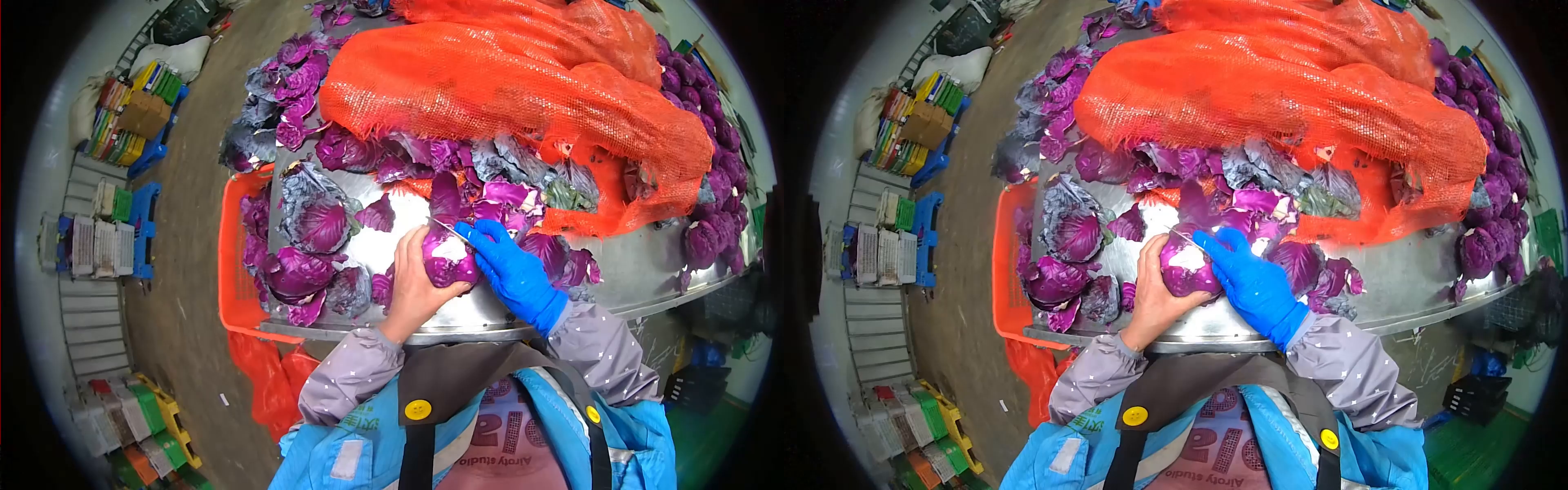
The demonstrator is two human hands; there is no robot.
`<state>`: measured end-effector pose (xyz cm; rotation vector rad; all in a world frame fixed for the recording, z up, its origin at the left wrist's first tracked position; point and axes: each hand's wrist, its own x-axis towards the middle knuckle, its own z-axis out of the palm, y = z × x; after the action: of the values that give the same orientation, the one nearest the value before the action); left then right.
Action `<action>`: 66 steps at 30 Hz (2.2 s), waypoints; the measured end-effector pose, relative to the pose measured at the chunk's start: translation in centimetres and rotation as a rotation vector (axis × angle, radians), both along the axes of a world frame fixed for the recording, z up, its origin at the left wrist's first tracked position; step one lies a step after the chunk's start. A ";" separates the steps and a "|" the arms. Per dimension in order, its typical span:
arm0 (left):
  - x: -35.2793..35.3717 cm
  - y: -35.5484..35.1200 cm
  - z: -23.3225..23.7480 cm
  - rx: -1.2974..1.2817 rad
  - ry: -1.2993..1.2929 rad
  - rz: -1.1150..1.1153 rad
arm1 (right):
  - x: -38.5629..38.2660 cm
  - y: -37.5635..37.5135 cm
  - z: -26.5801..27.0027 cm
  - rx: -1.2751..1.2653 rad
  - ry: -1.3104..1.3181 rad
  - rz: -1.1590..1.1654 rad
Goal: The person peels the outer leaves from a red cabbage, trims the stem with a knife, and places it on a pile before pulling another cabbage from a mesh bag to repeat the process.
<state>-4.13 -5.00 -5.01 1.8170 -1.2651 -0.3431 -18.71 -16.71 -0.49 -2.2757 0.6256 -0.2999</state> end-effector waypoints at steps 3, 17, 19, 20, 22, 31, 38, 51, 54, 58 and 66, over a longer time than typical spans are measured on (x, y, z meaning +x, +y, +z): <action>-0.5 -0.7 0.6 0.004 -0.067 0.022 | 0.5 0.4 0.4 -0.109 0.067 -0.073; -2.3 -2.7 1.4 0.099 -0.164 0.097 | 3.6 -6.2 -0.6 -0.140 0.297 0.078; -2.8 -2.4 1.1 0.070 -0.183 0.088 | 3.6 -7.4 -1.5 -0.135 0.206 0.058; -3.4 -1.9 1.1 0.067 -0.186 0.083 | 3.9 -8.0 -1.3 -0.140 0.333 0.065; -4.5 -0.8 1.1 0.105 -0.329 0.002 | 3.8 -9.3 -2.3 -0.149 0.447 0.060; -3.0 1.7 -0.9 -0.079 -0.135 0.082 | 1.1 -5.6 -2.0 0.123 0.109 -0.305; -3.2 0.4 -0.3 -0.028 -0.159 0.143 | -0.2 -2.6 -1.0 0.240 0.180 -0.156; -2.4 0.3 -0.3 -0.025 -0.056 0.179 | -2.2 -3.2 -6.5 0.587 0.076 -0.394; -1.8 0.2 -0.1 -0.023 -0.035 0.148 | -1.4 -3.3 -4.5 0.161 -0.292 -0.060; -1.7 -0.2 -0.4 -0.029 -0.067 0.142 | 0.0 -4.2 -1.9 0.132 -0.168 0.173; -1.0 0.0 -0.5 -0.001 -0.004 0.157 | -2.4 -3.7 -6.6 0.433 -0.323 -0.175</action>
<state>-5.10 -5.03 -5.54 1.9033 -1.1168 -0.2517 -21.09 -20.37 -7.06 -1.7164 0.6481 -0.5472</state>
